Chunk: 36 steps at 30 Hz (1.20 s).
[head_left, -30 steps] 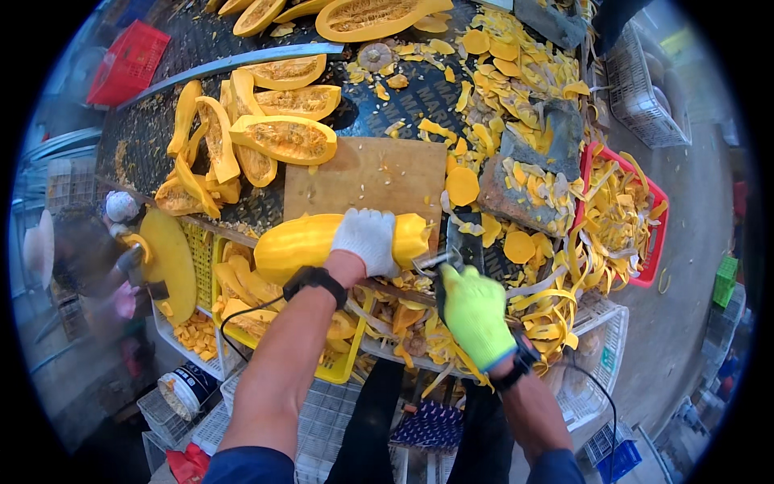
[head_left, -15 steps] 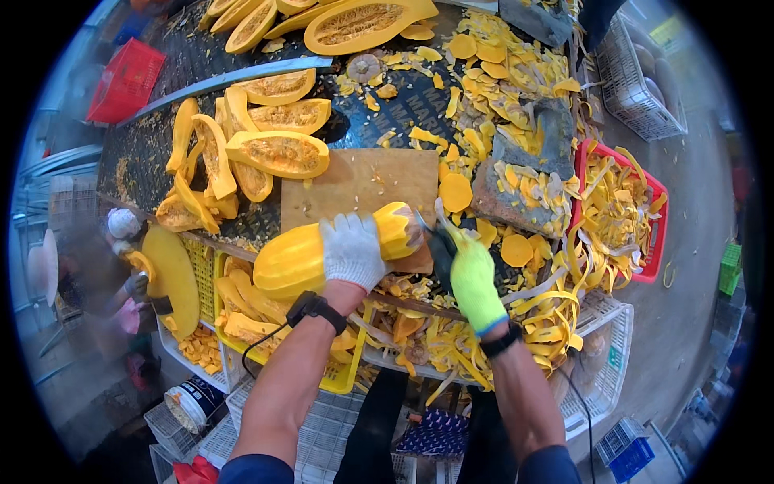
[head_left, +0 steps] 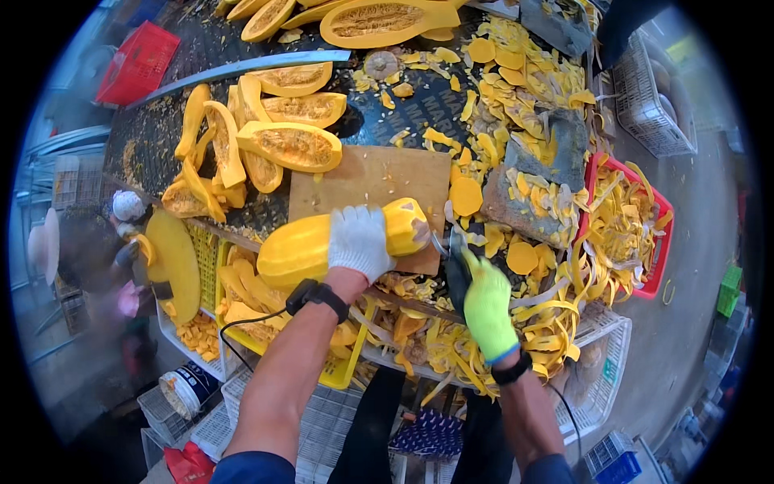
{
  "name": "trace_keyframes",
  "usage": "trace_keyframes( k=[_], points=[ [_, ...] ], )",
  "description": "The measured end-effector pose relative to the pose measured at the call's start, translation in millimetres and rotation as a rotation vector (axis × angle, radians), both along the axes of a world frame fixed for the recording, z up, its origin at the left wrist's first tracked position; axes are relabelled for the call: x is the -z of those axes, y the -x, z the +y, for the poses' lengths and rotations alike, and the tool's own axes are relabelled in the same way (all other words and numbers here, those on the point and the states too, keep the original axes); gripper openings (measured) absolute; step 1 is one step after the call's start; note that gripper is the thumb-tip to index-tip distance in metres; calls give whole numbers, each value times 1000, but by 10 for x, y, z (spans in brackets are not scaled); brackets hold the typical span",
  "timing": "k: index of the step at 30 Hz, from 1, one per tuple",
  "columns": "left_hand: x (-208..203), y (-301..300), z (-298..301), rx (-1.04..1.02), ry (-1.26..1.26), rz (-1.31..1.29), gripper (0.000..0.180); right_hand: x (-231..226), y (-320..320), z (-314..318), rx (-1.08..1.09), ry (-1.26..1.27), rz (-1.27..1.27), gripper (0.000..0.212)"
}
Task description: The person peels a squash with a peeler and cuts it into pieces by hand using a knife.
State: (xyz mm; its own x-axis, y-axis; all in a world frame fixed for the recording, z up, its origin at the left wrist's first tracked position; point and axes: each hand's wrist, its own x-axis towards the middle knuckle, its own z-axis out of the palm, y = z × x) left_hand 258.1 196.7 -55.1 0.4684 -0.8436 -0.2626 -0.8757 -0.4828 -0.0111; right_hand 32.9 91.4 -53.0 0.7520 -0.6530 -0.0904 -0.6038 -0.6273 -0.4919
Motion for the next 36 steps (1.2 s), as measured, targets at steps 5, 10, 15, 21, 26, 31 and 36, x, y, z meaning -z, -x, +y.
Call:
trace_keyframes(
  k=[5, 10, 15, 21, 26, 31, 36],
  points=[
    [55, 158, -31, 12, 14, -75, 56, 71, -880, -337, -315, 199, 107, 13],
    [96, 121, 181, 172, -33, -25, 52, -78, -533, 4, -282, 49, 295, 21],
    [-23, 24, 99, 192, -137, 146, 62, -188, 49, 613, -161, 6, 390, 35],
    [-294, -432, -163, 8, -311, 345, 79, -231, 403, 628, 187, -147, -48, 30],
    [-19, -93, 17, 132, -91, -14, 58, 224, -66, 7, 178, -146, -131, 29],
    [15, -82, -30, 172, -56, 20, 46, 529, -614, -108, 63, -172, -80, 32],
    [56, -137, 33, 322, -54, 35, 49, 587, -322, 532, 231, -168, -137, 32]
  ],
)
